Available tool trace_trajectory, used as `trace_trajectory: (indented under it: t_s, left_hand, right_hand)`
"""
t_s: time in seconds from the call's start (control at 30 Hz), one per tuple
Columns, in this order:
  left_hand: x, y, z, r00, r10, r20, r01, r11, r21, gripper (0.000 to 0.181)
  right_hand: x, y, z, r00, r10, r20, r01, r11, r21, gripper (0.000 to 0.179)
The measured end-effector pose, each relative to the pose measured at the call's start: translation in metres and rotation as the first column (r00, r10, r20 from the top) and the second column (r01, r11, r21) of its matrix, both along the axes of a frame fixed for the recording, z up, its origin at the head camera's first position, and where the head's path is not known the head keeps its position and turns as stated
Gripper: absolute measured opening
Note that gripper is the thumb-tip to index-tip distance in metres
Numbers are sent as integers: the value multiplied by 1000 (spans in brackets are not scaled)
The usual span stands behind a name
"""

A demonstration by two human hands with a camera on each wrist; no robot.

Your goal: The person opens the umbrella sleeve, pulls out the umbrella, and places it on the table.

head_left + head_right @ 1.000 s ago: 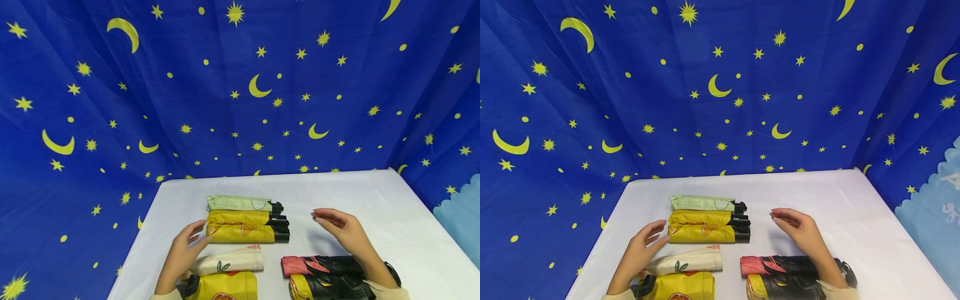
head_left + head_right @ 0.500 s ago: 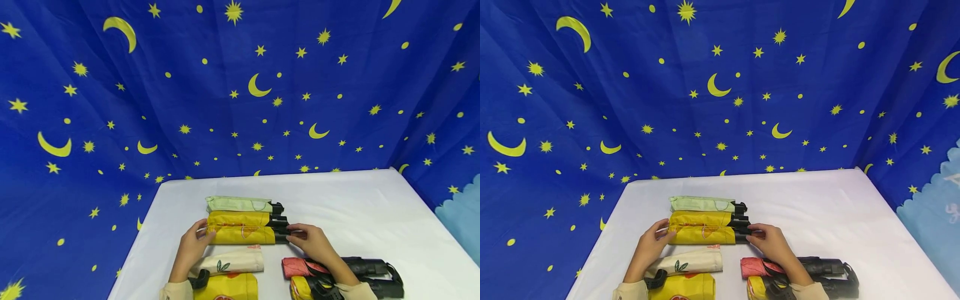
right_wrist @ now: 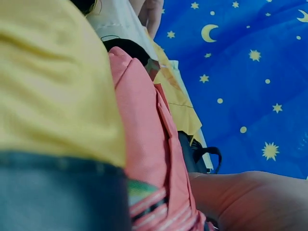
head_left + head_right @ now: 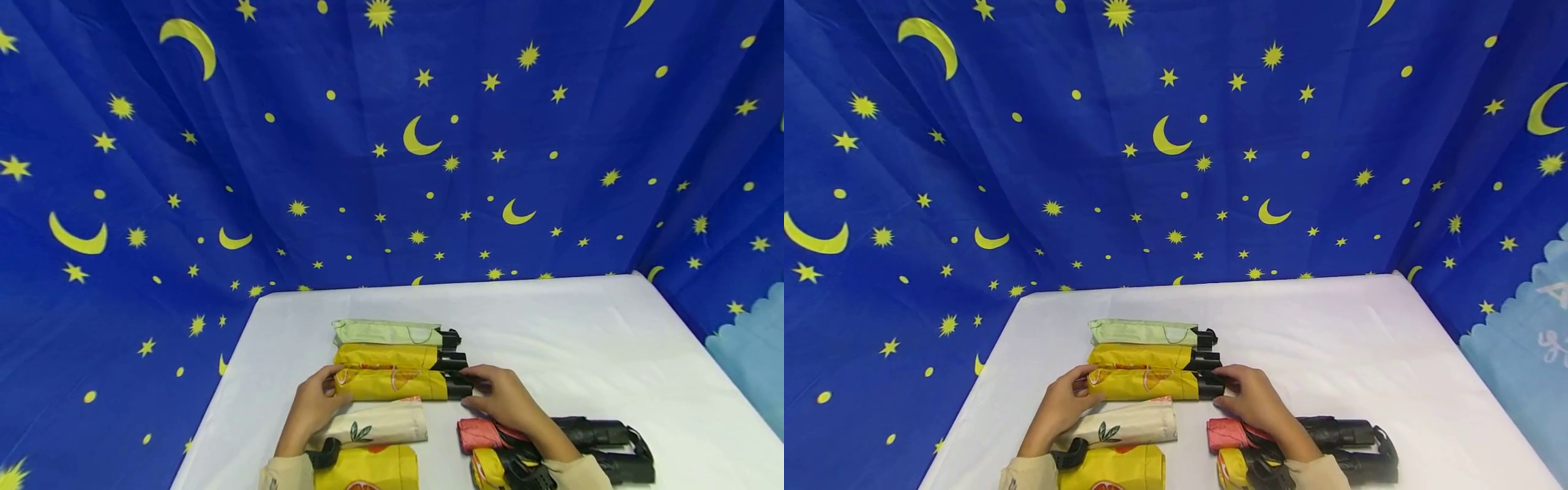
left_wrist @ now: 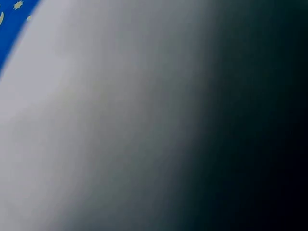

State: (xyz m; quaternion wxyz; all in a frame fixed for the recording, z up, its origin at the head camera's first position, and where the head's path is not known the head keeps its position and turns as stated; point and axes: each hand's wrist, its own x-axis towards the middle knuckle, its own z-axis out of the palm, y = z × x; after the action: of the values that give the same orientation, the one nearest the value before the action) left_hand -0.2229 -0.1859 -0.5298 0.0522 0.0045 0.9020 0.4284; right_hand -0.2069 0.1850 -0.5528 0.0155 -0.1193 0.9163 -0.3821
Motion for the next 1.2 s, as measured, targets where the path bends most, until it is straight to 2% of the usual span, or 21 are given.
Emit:
trace_trajectory:
  t_s: [0.2, 0.43, 0.57, 0.7, 0.83, 0.93, 1.07, 1.2]
  left_hand:
    - [0, 2, -3, 999, -41, -20, 40, 999, -27, 62]
    - [-1, 2, -9, 997, -34, -65, 30, 997, -69, 61]
    - [1, -1, -6, 996, -33, -79, 28, 998, -60, 56]
    - [4, -4, 3, 994, -34, -101, 32, 999, -17, 53]
    - [7, -7, 18, 995, -3, -95, 8, 999, 54, 53]
    - [9, -9, 29, 995, 22, -94, -12, 995, 102, 55]
    - [10, -10, 40, 994, 17, -112, -2, 991, 133, 57]
    - [11, -12, 45, 992, 0, -124, 22, 985, 174, 56]
  right_hand:
    - [1, 0, 0, 1000, 0, -1, 0, 1000, 19, 46]
    - [0, -3, -2, 1000, 2, 3, -2, 1000, 5, 44]
    - [2, 0, 0, 1000, -15, -3, 15, 997, -81, 46]
    - [6, 2, 8, 1000, -15, -3, 14, 969, -245, 50]
    - [9, 2, 18, 1000, -1, -23, -7, 938, -345, 49]
    - [11, 1, 27, 999, 1, -53, -21, 927, -375, 48]
    - [13, 3, 38, 997, -14, -82, -19, 922, -386, 45]
    - [16, 8, 51, 998, -25, -49, 3, 918, -397, 42]
